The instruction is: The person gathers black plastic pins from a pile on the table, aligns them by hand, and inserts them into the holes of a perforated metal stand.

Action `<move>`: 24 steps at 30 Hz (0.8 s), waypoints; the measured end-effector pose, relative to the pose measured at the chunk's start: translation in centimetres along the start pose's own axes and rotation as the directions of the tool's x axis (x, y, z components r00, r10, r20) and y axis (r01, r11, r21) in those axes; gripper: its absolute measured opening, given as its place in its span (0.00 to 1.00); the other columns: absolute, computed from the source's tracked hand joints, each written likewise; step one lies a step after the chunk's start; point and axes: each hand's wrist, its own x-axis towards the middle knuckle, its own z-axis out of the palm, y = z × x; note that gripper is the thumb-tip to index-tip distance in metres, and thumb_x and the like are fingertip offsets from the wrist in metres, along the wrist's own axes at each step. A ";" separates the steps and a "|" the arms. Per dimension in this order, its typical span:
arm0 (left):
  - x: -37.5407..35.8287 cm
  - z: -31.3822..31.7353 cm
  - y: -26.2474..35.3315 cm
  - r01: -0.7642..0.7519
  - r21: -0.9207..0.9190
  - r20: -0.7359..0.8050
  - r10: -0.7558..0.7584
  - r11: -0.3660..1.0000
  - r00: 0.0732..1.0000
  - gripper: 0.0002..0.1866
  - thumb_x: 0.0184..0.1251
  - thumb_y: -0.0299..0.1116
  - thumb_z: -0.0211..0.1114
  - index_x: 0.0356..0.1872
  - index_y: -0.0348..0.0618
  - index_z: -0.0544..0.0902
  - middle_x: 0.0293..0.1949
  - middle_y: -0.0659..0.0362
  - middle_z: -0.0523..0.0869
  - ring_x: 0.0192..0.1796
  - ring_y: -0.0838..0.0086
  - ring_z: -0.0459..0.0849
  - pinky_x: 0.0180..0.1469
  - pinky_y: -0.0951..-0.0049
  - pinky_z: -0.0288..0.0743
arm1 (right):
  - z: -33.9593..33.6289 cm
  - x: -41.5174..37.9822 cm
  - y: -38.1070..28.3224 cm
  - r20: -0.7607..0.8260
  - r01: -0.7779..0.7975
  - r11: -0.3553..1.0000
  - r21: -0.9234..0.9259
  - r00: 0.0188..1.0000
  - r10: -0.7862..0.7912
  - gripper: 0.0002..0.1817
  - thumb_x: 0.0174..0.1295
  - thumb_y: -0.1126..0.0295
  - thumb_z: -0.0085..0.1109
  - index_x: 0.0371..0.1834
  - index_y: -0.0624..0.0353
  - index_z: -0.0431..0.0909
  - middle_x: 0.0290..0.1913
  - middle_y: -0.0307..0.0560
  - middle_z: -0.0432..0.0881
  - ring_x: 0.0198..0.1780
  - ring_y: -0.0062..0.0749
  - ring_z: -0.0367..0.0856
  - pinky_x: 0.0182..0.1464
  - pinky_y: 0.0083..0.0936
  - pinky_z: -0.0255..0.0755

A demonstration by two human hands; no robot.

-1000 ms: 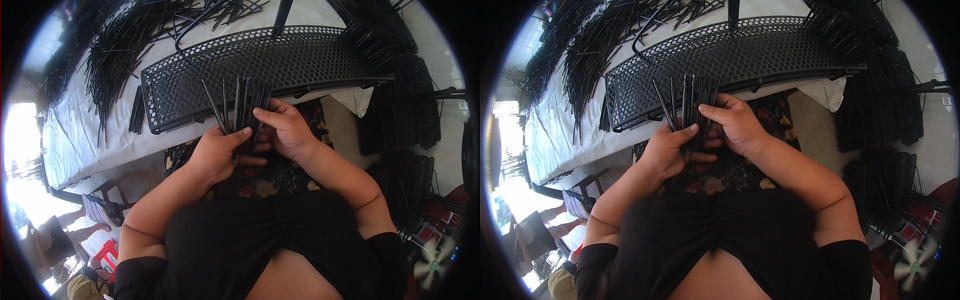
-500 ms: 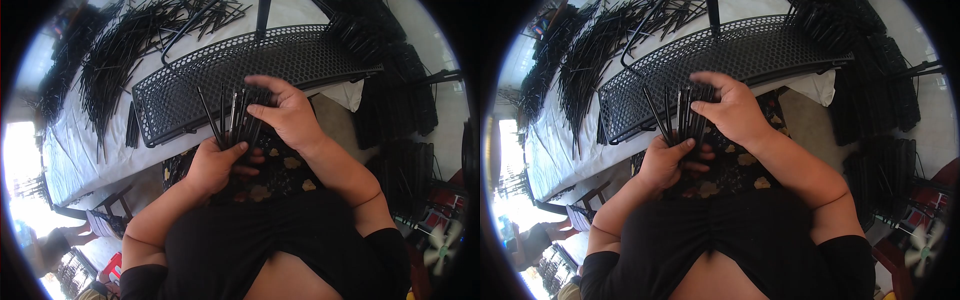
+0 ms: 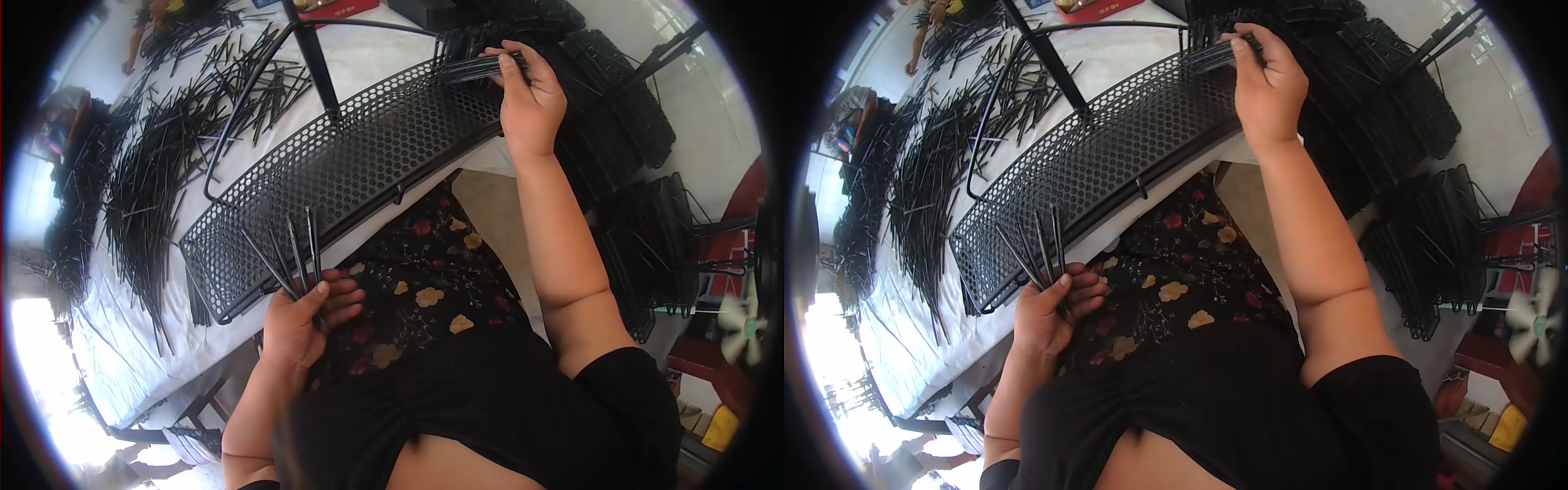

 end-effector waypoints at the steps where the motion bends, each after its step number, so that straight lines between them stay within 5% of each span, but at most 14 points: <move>1: 0.0 0.0 0.0 -0.006 -0.014 0.001 0.006 1.000 1.000 0.14 0.75 0.27 0.55 0.54 0.27 0.74 0.45 0.41 0.85 0.47 0.51 0.88 0.48 0.58 0.87 | -0.9 0.6 0.6 -0.002 0.129 0.962 -0.240 0.991 -0.134 0.09 0.70 0.75 0.57 0.50 0.64 0.80 0.43 0.47 0.87 0.44 0.23 0.85 0.48 0.20 0.80; 2: 0.1 0.0 0.0 -0.011 -0.029 -0.001 0.011 1.000 1.000 0.14 0.75 0.27 0.55 0.54 0.28 0.74 0.44 0.41 0.85 0.47 0.51 0.88 0.48 0.57 0.87 | -1.5 0.9 1.2 0.028 0.241 0.852 -0.465 0.966 -0.258 0.10 0.71 0.76 0.55 0.53 0.65 0.79 0.45 0.47 0.87 0.45 0.23 0.84 0.50 0.20 0.79; 3: 0.1 0.1 0.0 -0.018 -0.024 -0.007 0.018 1.000 1.000 0.13 0.74 0.27 0.55 0.54 0.28 0.74 0.44 0.40 0.85 0.46 0.51 0.88 0.48 0.57 0.87 | -1.4 1.1 1.4 -0.037 0.254 0.887 -0.386 0.956 -0.290 0.09 0.66 0.77 0.62 0.48 0.62 0.83 0.41 0.44 0.89 0.43 0.20 0.85 0.48 0.16 0.76; 16: 0.3 -0.2 0.2 -0.002 -0.010 -0.028 0.001 1.000 1.000 0.12 0.75 0.25 0.54 0.51 0.28 0.77 0.43 0.42 0.85 0.45 0.52 0.88 0.46 0.56 0.87 | -1.1 1.3 1.8 0.020 0.246 0.832 -0.497 0.962 -0.273 0.08 0.64 0.77 0.63 0.46 0.60 0.84 0.39 0.45 0.89 0.40 0.21 0.87 0.44 0.17 0.78; 22: 0.3 -0.5 0.2 -0.003 0.018 -0.016 0.003 1.000 1.000 0.12 0.75 0.27 0.55 0.52 0.29 0.77 0.42 0.44 0.86 0.44 0.54 0.88 0.44 0.58 0.87 | -0.9 3.1 1.1 0.343 0.443 0.733 -0.517 0.891 -0.296 0.08 0.65 0.72 0.62 0.46 0.60 0.84 0.39 0.46 0.89 0.38 0.30 0.88 0.40 0.22 0.79; 24: 0.3 -0.2 0.1 -0.020 0.032 -0.058 0.021 0.999 0.998 0.13 0.75 0.30 0.56 0.54 0.32 0.76 0.42 0.47 0.86 0.40 0.60 0.88 0.39 0.65 0.86 | -0.2 3.9 1.0 0.411 0.503 0.607 -0.616 0.862 -0.296 0.09 0.66 0.68 0.61 0.44 0.61 0.84 0.37 0.46 0.88 0.36 0.33 0.88 0.39 0.26 0.79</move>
